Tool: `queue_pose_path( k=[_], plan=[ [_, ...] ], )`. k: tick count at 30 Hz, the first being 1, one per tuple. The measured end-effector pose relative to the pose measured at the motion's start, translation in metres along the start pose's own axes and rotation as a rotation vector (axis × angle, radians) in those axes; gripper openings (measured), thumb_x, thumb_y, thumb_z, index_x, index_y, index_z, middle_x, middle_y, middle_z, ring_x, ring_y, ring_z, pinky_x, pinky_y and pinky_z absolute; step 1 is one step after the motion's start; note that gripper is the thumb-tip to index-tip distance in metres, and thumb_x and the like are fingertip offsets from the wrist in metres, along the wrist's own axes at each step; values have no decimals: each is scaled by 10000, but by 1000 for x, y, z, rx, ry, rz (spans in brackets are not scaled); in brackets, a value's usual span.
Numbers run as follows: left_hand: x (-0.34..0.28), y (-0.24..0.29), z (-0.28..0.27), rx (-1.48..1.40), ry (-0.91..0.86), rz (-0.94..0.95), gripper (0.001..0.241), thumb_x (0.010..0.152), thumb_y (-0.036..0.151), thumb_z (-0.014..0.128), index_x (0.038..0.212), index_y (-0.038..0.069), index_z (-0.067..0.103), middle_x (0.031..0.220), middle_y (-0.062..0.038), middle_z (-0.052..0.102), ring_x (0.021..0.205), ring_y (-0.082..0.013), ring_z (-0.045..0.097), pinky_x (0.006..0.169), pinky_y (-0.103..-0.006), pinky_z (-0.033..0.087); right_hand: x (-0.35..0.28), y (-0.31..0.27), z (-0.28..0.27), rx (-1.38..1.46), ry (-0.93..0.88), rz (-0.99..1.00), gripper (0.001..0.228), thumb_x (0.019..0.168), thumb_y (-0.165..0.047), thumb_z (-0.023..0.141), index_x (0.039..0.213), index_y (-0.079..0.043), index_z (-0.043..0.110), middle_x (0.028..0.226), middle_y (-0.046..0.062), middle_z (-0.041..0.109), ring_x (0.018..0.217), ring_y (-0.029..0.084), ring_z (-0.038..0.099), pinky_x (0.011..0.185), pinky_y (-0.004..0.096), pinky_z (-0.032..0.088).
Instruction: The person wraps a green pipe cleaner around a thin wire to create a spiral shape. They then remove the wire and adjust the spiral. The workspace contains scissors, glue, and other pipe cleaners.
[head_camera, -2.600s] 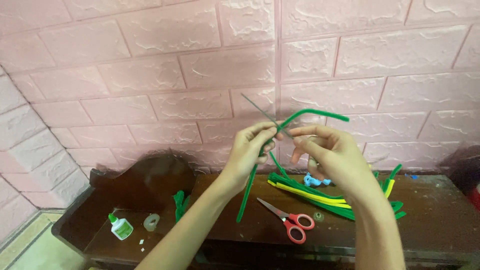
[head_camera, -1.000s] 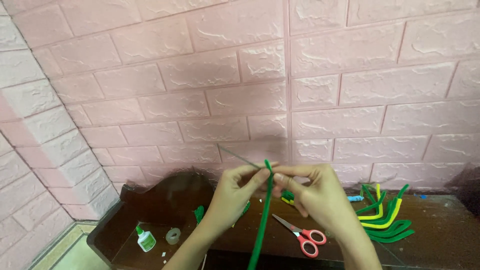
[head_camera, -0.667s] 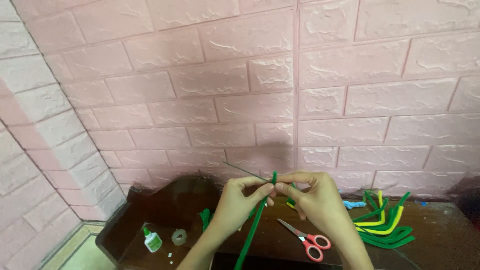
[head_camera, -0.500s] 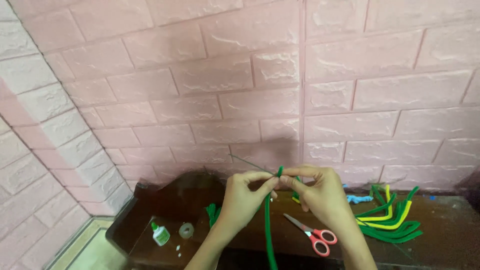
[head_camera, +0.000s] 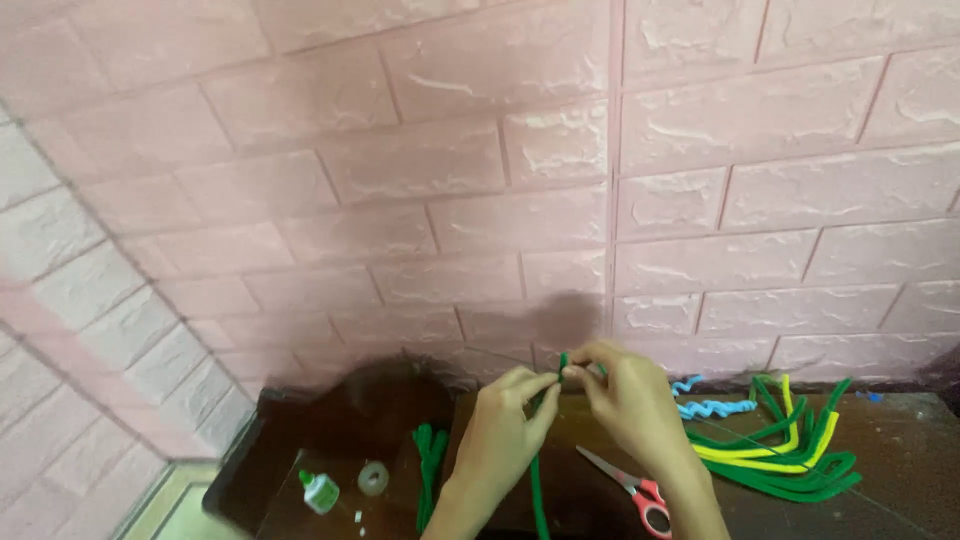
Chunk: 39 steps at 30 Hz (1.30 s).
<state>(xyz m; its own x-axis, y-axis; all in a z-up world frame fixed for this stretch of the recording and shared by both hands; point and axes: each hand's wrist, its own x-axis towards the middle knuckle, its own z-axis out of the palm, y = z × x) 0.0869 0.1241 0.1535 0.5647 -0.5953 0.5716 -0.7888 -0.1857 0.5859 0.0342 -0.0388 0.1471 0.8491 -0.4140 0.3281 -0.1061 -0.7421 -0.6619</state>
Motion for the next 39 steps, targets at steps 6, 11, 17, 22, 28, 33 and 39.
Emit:
queue_pose_path(
  k=[6,11,17,22,28,33,39],
  plan=[
    [19,-32,-12,212,-123,263,233,901,-8,602,1120,-57,664,900,-118,592,851,-284,574,712,-413,498,12,-13,7,-195,-6,-18,51,887,-255,608,910,-219,636,957,-35,718,828,361,656,670,488,448],
    [31,-49,-39,546,-71,557,82,923,55,629,999,67,657,849,-50,587,817,-258,511,669,-383,376,16,-24,13,-322,-42,6,63,878,-279,584,882,-235,629,920,4,726,839,386,645,666,511,438],
    [35,-52,-54,583,-24,623,83,895,37,630,946,91,665,883,-25,621,833,-243,527,673,-365,375,12,-25,22,-323,-155,-9,83,829,-263,585,854,-260,665,841,-10,724,792,361,648,658,478,443],
    [36,-55,-58,362,-113,444,191,808,14,667,906,165,728,888,67,698,858,-194,566,677,-356,389,1,-33,14,-269,-191,-131,171,808,-177,558,842,-276,694,858,-79,735,795,291,670,668,447,455],
    [33,-54,-71,-238,-568,-85,82,855,127,757,926,141,797,741,12,686,696,-54,579,645,-238,454,-15,-44,-2,-155,-225,-269,147,824,-151,553,818,-231,677,806,-54,728,708,258,671,635,382,463],
    [15,-48,-76,-674,-619,-47,45,906,112,725,901,76,752,845,-76,721,693,-87,614,625,-222,521,-32,-62,-17,-2,-141,-438,73,840,-183,653,818,-237,697,793,-106,726,675,143,705,597,298,483],
    [-6,-22,-73,-624,-335,-12,122,910,182,719,841,93,767,818,-32,721,752,-75,631,700,-226,485,-36,-64,-16,-88,71,-485,60,854,-188,629,851,-233,668,867,-127,707,642,147,686,555,340,499]
  ],
)
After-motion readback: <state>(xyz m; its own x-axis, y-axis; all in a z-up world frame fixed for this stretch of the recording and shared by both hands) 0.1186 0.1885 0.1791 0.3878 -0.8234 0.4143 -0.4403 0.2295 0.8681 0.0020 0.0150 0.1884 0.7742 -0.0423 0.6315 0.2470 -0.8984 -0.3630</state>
